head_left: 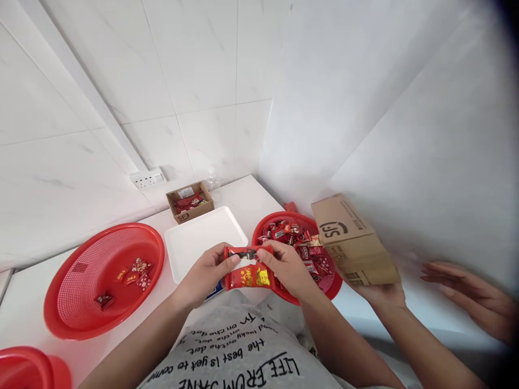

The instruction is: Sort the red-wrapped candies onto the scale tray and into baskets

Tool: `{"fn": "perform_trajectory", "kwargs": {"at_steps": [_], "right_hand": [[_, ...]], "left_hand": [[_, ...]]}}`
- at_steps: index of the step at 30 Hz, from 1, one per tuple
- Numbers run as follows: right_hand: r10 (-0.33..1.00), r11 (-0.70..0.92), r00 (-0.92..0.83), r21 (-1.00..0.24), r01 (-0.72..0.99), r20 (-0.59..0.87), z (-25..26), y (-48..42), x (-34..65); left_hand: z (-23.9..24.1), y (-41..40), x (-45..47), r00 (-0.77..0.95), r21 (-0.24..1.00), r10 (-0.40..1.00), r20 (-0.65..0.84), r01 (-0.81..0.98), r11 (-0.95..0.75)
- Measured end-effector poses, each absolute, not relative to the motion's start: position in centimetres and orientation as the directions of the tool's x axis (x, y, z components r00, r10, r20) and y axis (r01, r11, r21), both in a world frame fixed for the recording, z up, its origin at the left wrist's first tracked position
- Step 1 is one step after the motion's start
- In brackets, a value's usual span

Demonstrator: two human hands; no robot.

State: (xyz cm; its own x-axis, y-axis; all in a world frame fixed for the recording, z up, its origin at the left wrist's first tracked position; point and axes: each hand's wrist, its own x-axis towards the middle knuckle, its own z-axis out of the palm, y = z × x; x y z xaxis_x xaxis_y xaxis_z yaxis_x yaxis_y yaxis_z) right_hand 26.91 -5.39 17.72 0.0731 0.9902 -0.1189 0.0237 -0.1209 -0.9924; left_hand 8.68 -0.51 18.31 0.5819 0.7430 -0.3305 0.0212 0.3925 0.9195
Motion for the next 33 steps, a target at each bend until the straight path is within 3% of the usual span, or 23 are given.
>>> {"fn": "perform_trajectory", "kwargs": {"at_steps": [3, 5, 9, 13, 20, 27, 33], "right_hand": [[0.987, -0.128, 0.077, -0.976, -0.176, -0.143, 17.1, -5.2, 27.1], [0.99, -0.124, 0.042, -0.974, -0.192, -0.134, 16.8, -5.2, 27.2], [0.99, -0.129, 0.047, -0.986, -0.107, -0.135, 16.8, -5.4, 27.5], [0.99, -0.1, 0.096, -0.993, -0.058, -0.106, 17.7, -5.7, 27.5], [0.993, -0.036, 0.11, -0.999, 0.021, -0.033, 19.3, -6.2, 27.5], [0.994, -0.018, 0.105, -0.965, 0.262, 0.01, 19.3, -6.5, 27.8], [0.996, 0.012, 0.08, -0.972, 0.235, 0.032, 19.7, -6.4, 27.5]], "left_hand": [[17.9, -0.8, 8.8, 0.551, 0.896, 0.766, -0.331, -0.072, 0.439], [17.9, -1.1, 8.9, 0.548, 0.887, 0.77, -0.326, -0.105, 0.45], [17.9, -1.5, 8.9, 0.629, 0.89, 0.686, -0.365, 0.02, 0.456], [17.8, -1.7, 9.0, 0.695, 0.925, 0.631, -0.345, 0.139, 0.353], [18.3, -1.9, 8.7, 0.719, 0.954, 0.641, -0.268, 0.105, 0.281], [18.7, -2.1, 8.3, 0.728, 0.961, 0.642, -0.243, 0.092, 0.259], [18.7, -2.2, 8.4, 0.733, 0.958, 0.634, -0.245, 0.085, 0.272]]}}
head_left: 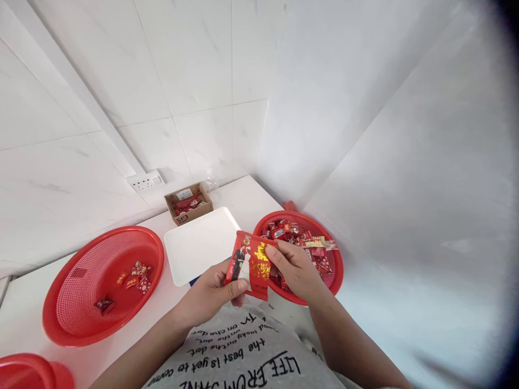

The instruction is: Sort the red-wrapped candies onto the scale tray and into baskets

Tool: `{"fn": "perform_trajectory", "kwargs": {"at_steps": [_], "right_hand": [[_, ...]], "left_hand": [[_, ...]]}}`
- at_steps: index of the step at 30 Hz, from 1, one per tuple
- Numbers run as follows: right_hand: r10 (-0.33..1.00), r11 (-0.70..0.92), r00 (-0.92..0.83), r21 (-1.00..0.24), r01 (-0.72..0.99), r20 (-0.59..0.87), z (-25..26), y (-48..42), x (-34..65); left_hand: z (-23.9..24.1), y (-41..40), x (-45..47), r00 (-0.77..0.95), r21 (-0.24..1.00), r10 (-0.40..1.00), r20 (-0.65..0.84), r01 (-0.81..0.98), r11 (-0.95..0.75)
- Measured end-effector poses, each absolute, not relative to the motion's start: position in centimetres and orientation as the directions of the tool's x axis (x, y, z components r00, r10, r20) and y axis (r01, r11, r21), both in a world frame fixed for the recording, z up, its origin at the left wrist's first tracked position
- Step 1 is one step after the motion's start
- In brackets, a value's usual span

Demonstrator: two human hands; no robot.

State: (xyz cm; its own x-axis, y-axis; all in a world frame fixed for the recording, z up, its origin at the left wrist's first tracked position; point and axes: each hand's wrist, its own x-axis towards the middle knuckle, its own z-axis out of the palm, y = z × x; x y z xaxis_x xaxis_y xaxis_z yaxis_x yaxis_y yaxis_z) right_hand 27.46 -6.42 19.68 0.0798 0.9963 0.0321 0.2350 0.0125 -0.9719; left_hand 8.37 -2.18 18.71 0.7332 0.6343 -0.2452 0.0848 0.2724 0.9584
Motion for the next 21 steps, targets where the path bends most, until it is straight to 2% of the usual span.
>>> {"fn": "perform_trajectory", "kwargs": {"at_steps": [5, 10, 13, 15, 18, 21], "right_hand": [[0.993, 0.059, 0.088, -0.978, 0.202, 0.078, 19.6, -6.2, 27.3], [0.995, 0.024, 0.097, -0.993, 0.117, 0.036, 19.3, -5.9, 27.1], [1.0, 0.029, 0.003, -0.996, 0.085, 0.029, 19.3, -5.9, 27.0], [0.998, 0.016, -0.058, -0.989, 0.147, 0.008, 19.1, -5.9, 26.9], [1.0, -0.004, -0.001, -0.939, 0.343, -0.005, 18.3, -5.8, 26.6], [1.0, -0.003, 0.023, -0.889, 0.458, 0.008, 16.6, -5.4, 25.9]], "left_hand": [[18.7, -2.2, 8.5, 0.745, 0.958, 0.619, -0.247, 0.092, 0.27], [18.6, -2.2, 8.5, 0.736, 0.963, 0.638, -0.227, 0.069, 0.262], [18.4, -2.3, 8.5, 0.677, 0.959, 0.698, -0.232, 0.04, 0.281], [18.2, -2.2, 8.5, 0.641, 0.953, 0.727, -0.246, 0.026, 0.301], [17.6, -1.9, 8.6, 0.615, 0.946, 0.741, -0.27, 0.028, 0.322], [16.3, -1.3, 8.9, 0.604, 0.923, 0.735, -0.308, 0.0, 0.386]]}}
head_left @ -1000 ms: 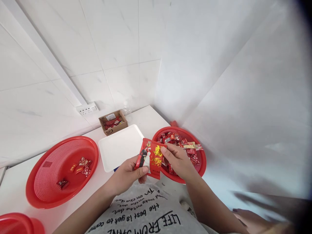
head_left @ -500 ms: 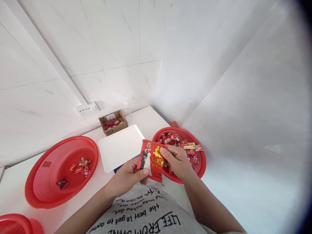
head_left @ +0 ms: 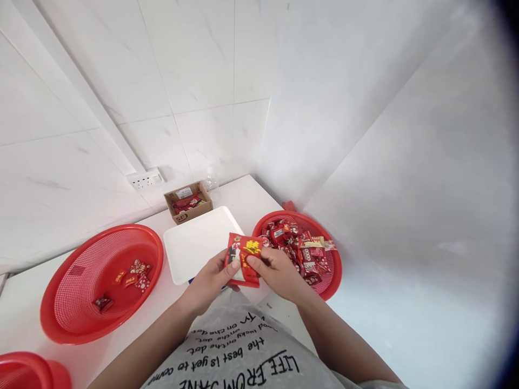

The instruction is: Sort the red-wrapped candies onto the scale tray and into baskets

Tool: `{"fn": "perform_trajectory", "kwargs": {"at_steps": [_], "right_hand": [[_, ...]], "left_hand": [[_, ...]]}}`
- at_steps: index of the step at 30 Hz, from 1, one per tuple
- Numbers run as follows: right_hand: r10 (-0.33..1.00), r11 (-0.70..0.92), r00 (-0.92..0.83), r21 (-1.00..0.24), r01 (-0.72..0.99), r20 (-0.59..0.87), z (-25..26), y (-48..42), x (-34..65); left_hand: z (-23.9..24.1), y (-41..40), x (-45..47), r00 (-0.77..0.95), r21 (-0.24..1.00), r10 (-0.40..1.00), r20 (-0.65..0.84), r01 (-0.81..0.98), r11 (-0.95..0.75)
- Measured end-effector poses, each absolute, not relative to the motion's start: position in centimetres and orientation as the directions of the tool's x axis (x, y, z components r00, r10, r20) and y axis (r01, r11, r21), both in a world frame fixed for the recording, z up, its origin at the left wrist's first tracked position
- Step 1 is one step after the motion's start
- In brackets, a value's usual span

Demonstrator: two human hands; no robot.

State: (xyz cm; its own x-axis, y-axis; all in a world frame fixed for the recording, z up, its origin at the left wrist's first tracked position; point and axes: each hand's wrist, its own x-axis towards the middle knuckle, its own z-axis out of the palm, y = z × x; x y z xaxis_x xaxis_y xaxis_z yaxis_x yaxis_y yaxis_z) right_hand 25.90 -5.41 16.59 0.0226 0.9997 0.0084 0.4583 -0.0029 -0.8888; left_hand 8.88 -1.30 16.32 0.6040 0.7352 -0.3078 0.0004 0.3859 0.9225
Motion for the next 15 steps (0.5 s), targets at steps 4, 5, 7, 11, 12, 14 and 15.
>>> {"fn": "perform_trajectory", "kwargs": {"at_steps": [4, 5, 7, 11, 12, 14, 15], "right_hand": [[1.0, -0.024, -0.003, -0.838, 0.546, -0.03, 13.2, -4.4, 25.3], [0.999, -0.027, -0.024, -0.835, 0.55, -0.049, 12.3, -4.2, 25.5], [0.995, -0.064, -0.033, -0.826, 0.56, -0.099, 10.3, -3.9, 26.3], [0.967, -0.254, 0.157, -0.71, 0.657, -0.201, 6.3, -4.0, 29.6], [0.955, -0.296, 0.21, -0.67, 0.681, -0.208, 5.4, -4.1, 30.6], [0.925, -0.376, 0.324, -0.598, 0.708, -0.197, 3.8, -4.4, 32.8], [0.912, -0.403, 0.367, -0.575, 0.712, -0.185, 3.2, -4.5, 33.9]], "left_hand": [[13.6, 0.1, 9.2, 0.533, 0.907, 0.776, -0.338, -0.037, 0.42], [12.7, 0.6, 9.2, 0.489, 0.917, 0.806, -0.333, -0.029, 0.397], [11.0, 1.7, 8.9, 0.375, 0.937, 0.868, -0.324, 0.003, 0.349], [7.5, 4.4, 7.2, 0.187, 0.93, 0.911, -0.367, 0.091, 0.356], [6.8, 5.0, 6.7, 0.159, 0.92, 0.908, -0.389, 0.126, 0.372], [5.6, 6.0, 5.8, 0.106, 0.907, 0.908, -0.405, 0.176, 0.384], [5.1, 6.4, 5.5, 0.081, 0.909, 0.92, -0.384, 0.206, 0.361]]}}
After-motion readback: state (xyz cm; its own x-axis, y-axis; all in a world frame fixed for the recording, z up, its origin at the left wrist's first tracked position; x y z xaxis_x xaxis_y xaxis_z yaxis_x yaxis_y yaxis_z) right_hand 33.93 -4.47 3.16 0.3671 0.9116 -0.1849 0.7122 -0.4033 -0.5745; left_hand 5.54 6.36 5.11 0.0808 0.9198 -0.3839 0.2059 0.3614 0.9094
